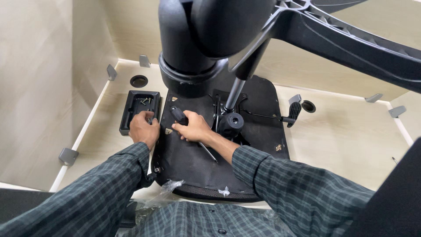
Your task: The person assembles an office chair by attaching the base to the seat and tightening the screws. They use a screwdriver to secure the base to the seat, ensuring it is firmly attached.
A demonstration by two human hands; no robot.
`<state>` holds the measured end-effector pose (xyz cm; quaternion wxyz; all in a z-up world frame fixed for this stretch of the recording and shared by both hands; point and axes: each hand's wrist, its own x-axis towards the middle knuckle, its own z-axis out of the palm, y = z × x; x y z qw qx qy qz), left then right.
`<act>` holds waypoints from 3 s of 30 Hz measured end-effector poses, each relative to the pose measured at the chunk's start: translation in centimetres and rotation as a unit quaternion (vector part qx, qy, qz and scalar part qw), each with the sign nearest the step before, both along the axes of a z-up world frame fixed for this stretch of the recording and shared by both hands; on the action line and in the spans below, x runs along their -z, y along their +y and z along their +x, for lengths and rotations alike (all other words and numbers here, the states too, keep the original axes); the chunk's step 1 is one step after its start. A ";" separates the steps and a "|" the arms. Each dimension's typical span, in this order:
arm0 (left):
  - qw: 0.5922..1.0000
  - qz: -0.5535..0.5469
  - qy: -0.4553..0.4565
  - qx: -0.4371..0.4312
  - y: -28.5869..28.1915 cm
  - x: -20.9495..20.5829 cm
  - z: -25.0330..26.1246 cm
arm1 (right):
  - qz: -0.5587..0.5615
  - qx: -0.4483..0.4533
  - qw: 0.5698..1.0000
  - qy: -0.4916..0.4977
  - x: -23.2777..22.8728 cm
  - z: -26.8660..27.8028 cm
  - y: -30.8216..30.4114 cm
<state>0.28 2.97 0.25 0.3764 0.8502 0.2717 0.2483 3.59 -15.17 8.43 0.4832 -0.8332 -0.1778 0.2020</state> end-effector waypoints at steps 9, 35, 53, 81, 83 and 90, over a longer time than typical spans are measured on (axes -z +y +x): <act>0.985 0.062 0.159 0.032 2.6 -0.2 1.8 | -0.052 -0.001 0.997 0.061 0.4 2.2 1.5; 0.956 0.041 0.260 -0.126 3.6 0.3 2.1 | 0.444 -0.145 0.783 0.412 9.1 6.4 -4.3; 0.979 0.146 0.099 -0.099 6.1 5.2 -0.9 | -0.024 0.010 0.988 0.150 4.4 4.5 -1.8; 0.997 0.034 -0.052 -0.035 -6.9 -4.3 -2.8 | 0.185 0.123 0.969 0.108 -0.6 1.6 -3.0; 0.998 -0.006 -0.056 -0.010 -7.6 -4.9 -3.8 | 0.181 0.135 0.966 0.129 -0.8 1.5 -3.9; 0.969 -0.241 0.052 -0.007 -6.8 -7.2 -5.2 | 0.161 0.081 0.977 0.112 -1.2 -0.9 -5.4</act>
